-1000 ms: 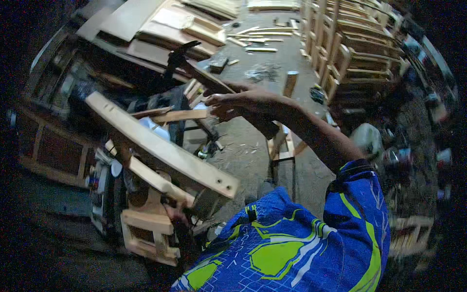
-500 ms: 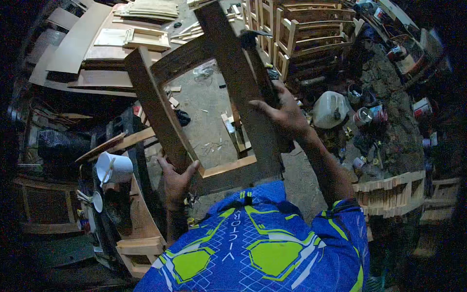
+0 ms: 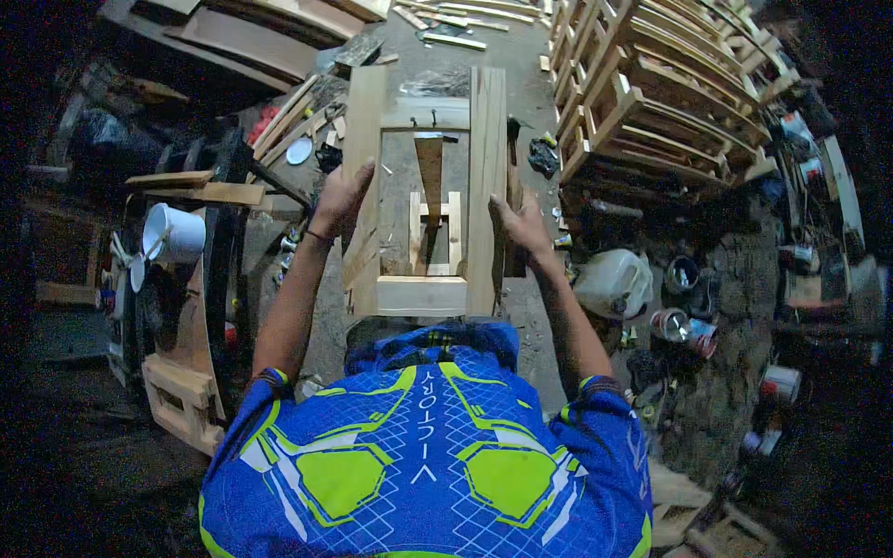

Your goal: Assemble a wooden frame using glue and a hammer.

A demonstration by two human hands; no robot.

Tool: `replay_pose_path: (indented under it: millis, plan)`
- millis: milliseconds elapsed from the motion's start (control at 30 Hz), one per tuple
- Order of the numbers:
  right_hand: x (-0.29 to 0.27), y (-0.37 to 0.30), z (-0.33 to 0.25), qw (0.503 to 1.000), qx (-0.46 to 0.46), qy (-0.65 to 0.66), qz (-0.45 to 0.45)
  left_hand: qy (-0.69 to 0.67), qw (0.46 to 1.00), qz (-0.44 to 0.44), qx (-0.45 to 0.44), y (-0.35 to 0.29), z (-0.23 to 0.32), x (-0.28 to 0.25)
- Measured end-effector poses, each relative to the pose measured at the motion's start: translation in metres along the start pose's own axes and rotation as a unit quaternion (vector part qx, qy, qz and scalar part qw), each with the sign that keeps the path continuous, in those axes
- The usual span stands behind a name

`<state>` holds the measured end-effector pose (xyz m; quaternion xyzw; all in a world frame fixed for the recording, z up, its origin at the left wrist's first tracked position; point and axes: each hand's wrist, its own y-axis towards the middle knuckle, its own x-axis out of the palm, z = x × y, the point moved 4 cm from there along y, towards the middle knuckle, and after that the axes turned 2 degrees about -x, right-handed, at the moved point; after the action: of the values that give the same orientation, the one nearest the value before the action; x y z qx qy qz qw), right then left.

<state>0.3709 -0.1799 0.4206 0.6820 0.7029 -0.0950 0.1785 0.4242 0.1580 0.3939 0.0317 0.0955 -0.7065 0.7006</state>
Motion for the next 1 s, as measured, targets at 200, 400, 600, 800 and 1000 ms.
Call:
replay_pose_path:
  millis: [200,400,600,800,1000]
  plan:
    - [0.017,0.006,0.048,0.999,0.017,0.027,0.023,-0.023,0.997,-0.016,-0.066,0.011,-0.032,0.003]
    - [0.018,0.011,0.066,0.997,0.049,-0.027,0.044,-0.006,0.994,-0.004,-0.112,0.013,-0.046,0.007]
    - [0.017,-0.005,0.067,0.995,0.088,-0.036,-0.006,-0.039,0.997,-0.003,-0.059,-0.003,-0.048,0.009]
    - [0.015,-0.012,0.063,0.997,0.068,-0.031,0.025,-0.002,0.996,-0.001,-0.087,-0.014,-0.049,0.015]
    - [0.016,-0.020,0.051,0.988,0.149,-0.022,-0.040,-0.384,0.903,-0.107,-0.157,-0.007,-0.115,0.011]
